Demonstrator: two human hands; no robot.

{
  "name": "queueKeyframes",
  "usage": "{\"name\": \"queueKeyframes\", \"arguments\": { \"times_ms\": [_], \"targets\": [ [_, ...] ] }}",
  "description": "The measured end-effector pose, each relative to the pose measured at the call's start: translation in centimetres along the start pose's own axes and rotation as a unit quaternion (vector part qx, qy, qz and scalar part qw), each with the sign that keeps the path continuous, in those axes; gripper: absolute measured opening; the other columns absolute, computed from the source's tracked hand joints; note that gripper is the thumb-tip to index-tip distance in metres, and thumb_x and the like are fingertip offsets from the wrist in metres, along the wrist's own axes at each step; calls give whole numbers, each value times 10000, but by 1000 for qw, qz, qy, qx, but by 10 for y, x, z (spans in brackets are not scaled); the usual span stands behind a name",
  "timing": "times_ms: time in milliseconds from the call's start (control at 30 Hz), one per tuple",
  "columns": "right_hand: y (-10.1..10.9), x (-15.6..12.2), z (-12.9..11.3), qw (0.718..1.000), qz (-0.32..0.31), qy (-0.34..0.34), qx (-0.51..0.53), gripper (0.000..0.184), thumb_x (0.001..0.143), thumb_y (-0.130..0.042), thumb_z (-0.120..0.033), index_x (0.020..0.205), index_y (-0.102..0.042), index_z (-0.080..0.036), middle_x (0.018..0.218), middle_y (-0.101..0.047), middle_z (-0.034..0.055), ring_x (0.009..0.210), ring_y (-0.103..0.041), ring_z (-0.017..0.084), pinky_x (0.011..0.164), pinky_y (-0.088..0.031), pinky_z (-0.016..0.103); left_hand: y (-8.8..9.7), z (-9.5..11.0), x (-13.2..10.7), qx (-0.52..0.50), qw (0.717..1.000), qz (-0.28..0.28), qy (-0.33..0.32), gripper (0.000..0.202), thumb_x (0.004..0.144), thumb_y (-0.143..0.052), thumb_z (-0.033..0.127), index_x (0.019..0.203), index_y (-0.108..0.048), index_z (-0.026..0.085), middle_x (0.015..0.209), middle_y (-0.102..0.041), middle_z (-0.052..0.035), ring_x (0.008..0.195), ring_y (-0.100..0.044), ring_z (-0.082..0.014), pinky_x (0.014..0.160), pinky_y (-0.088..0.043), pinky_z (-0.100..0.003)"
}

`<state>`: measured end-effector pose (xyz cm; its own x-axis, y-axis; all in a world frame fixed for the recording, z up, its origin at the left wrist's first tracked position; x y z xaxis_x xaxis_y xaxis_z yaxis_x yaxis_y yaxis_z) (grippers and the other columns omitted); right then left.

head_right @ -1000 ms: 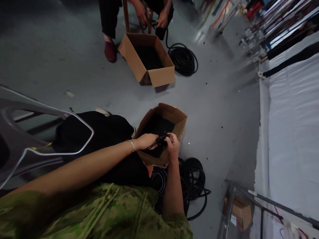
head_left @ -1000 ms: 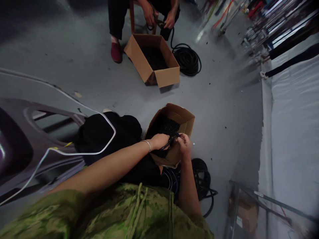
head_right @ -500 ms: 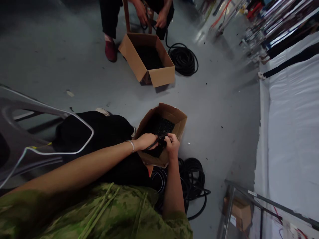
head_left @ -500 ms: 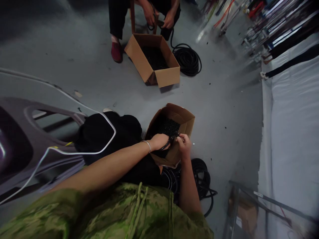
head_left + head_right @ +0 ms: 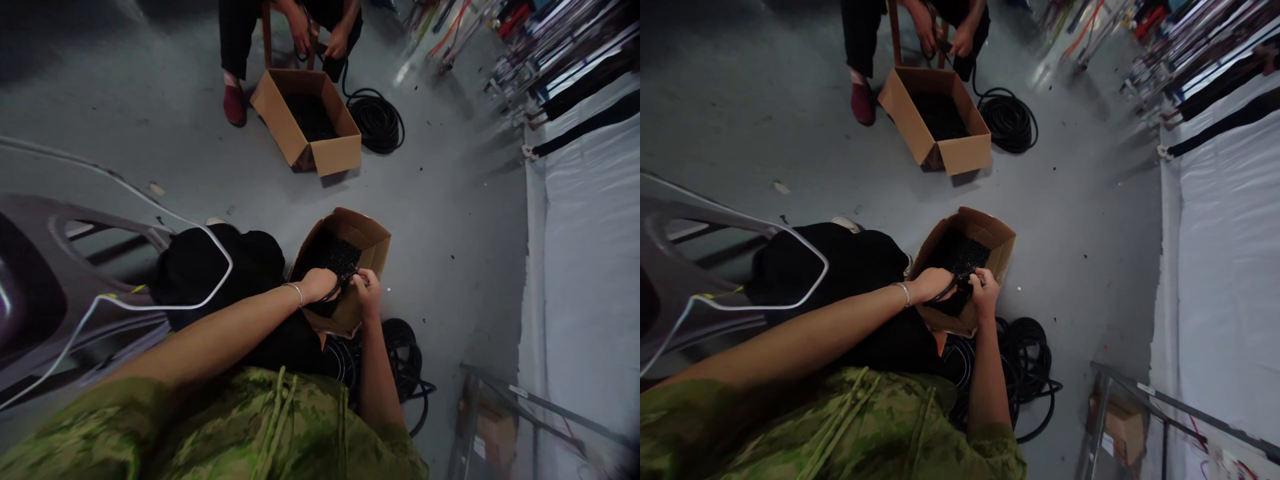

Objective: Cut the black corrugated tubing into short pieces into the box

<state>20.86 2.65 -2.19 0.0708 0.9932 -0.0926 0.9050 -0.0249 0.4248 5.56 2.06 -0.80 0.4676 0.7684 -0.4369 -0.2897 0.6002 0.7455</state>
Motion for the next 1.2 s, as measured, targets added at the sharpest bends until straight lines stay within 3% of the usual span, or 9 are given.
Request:
{"name": "queueKeyframes", "arguments": {
  "times_ms": [467,833,1200],
  "targets": [
    [-1,0,2,1000,6,-3,-8,222,799,-590,-376,941,-601,-205,791,-687,14,752,-677,187,760,-529,330,3,-2,2,7,1000,9,4,395,885,-482,395,943,-724,89,934,-733,-212,873,-719,-309,738,-544,-339],
    [-4,1,-11,999,-50,-1,18,211,783,-591,-349,918,-647,-197,729,-668,0,674,-632,159,690,-508,288,-2,-4,3,-35,999,16,20,451,935,-410,418,1123,-633,74,1107,-692,-196,947,-701,-306,795,-536,-356],
    [-9,0,-5,999,-37,-6,18,221,786,-581,-362,914,-646,-194,675,-637,-14,643,-600,154,661,-482,278,-5,-6,5,-37,999,0,6,436,943,-391,423,1078,-649,98,1034,-715,-175,941,-700,-277,789,-529,-321]
  ]
}}
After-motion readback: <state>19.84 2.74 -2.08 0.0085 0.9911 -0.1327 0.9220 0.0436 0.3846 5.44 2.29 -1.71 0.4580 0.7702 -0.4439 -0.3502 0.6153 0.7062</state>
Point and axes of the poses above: each hand's wrist, its own x-axis towards the middle knuckle, its own y-axis out of the back of the hand, z = x × y, the point moved 6 cm from there along x, towards the middle knuckle
